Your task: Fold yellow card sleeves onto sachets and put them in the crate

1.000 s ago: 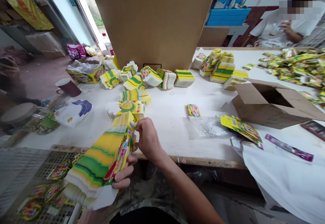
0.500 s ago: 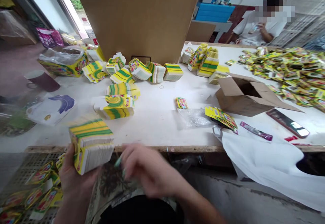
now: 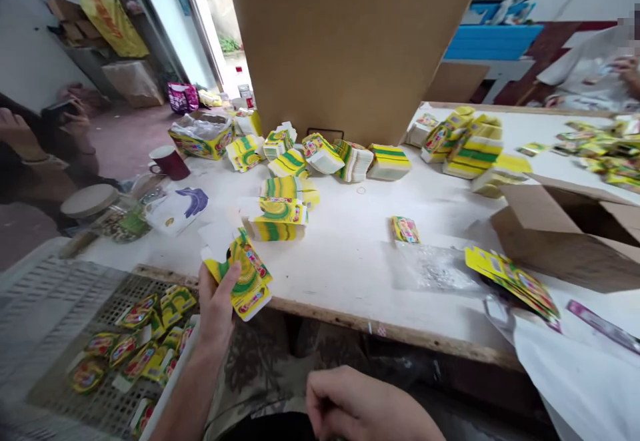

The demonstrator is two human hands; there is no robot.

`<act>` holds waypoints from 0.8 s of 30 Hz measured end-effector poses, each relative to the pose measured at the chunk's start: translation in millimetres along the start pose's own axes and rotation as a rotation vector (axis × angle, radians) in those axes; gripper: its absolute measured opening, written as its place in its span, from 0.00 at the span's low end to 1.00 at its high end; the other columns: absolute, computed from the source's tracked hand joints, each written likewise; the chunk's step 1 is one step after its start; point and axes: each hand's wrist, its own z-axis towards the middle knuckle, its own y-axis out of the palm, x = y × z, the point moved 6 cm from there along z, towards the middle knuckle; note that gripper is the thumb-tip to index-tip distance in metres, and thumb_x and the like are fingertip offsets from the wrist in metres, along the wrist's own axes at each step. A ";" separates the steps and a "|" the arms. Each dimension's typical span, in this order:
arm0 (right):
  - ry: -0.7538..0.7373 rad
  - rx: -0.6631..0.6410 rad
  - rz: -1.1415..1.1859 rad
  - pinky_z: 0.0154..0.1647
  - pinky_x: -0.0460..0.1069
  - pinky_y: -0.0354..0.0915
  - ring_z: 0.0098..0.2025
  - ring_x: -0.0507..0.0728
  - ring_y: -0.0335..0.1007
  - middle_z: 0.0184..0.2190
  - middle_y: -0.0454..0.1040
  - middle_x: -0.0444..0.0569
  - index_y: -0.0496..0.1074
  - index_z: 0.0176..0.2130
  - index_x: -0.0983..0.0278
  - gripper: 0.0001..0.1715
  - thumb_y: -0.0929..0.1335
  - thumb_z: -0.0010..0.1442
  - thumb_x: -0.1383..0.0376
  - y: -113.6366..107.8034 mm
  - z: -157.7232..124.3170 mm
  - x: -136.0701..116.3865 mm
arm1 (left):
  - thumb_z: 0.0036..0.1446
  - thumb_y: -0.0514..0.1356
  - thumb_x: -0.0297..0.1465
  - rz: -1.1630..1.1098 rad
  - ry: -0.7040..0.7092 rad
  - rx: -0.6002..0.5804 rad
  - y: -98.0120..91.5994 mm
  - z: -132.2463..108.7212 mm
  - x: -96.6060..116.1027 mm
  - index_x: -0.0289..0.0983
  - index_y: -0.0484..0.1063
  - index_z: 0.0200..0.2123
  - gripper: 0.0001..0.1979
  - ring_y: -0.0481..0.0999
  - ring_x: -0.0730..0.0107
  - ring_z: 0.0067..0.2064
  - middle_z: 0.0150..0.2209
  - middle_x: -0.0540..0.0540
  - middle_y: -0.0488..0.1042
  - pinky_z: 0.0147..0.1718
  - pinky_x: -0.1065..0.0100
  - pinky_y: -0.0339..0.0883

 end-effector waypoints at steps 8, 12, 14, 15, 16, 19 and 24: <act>0.541 0.429 -0.462 0.43 0.53 0.66 0.47 0.65 0.74 0.43 0.78 0.60 0.78 0.37 0.64 0.22 0.60 0.50 0.77 -22.9 -8.3 121.8 | 0.45 0.69 0.39 0.408 0.036 -0.528 18.4 47.7 41.5 0.39 0.57 0.61 0.42 0.72 0.50 0.52 0.55 0.38 0.67 0.47 0.58 0.70; 0.476 0.404 -0.457 0.44 0.51 0.65 0.46 0.63 0.75 0.41 0.79 0.57 0.78 0.39 0.63 0.24 0.60 0.52 0.78 -24.5 -7.8 126.4 | 0.43 0.68 0.40 0.813 0.000 -0.944 45.7 83.7 43.8 0.40 0.65 0.57 0.36 0.67 0.49 0.57 0.56 0.42 0.69 0.53 0.56 0.64; 0.433 0.364 -0.459 0.41 0.49 0.65 0.42 0.61 0.76 0.37 0.80 0.54 0.77 0.37 0.63 0.21 0.60 0.52 0.78 -22.8 -6.1 110.1 | 0.35 0.72 0.38 0.892 -0.063 -1.053 54.6 99.9 40.2 0.42 0.73 0.50 0.34 0.70 0.48 0.54 0.50 0.45 0.74 0.51 0.56 0.66; 0.414 0.348 -0.456 0.39 0.49 0.64 0.40 0.60 0.76 0.35 0.80 0.52 0.77 0.36 0.63 0.17 0.62 0.52 0.76 -21.9 -4.8 99.2 | 0.28 0.74 0.36 0.919 -0.078 -1.075 57.7 107.4 38.6 0.42 0.75 0.46 0.34 0.71 0.47 0.53 0.48 0.45 0.76 0.51 0.55 0.66; 0.394 0.339 -0.447 0.37 0.48 0.64 0.38 0.60 0.76 0.33 0.80 0.51 0.76 0.36 0.63 0.14 0.64 0.53 0.73 -21.3 -3.1 87.1 | 0.23 0.75 0.33 0.953 -0.086 -1.097 59.8 113.3 36.6 0.43 0.77 0.42 0.34 0.71 0.46 0.53 0.46 0.46 0.77 0.52 0.54 0.65; 0.319 0.355 -0.396 0.34 0.48 0.62 0.34 0.58 0.74 0.29 0.78 0.47 0.75 0.38 0.62 0.10 0.68 0.53 0.67 -23.5 3.8 47.7 | 0.18 0.75 0.31 1.022 -0.085 -1.138 61.7 124.3 31.2 0.44 0.78 0.38 0.34 0.69 0.46 0.55 0.45 0.47 0.77 0.56 0.50 0.60; 0.038 0.477 -0.395 0.36 0.48 0.62 0.34 0.55 0.72 0.32 0.76 0.45 0.73 0.39 0.61 0.08 0.66 0.58 0.67 -37.6 26.8 -21.4 | 0.27 0.73 0.36 1.055 -0.155 -1.196 55.7 127.3 24.4 0.42 0.79 0.32 0.22 0.76 0.54 0.44 0.38 0.47 0.79 0.43 0.59 0.70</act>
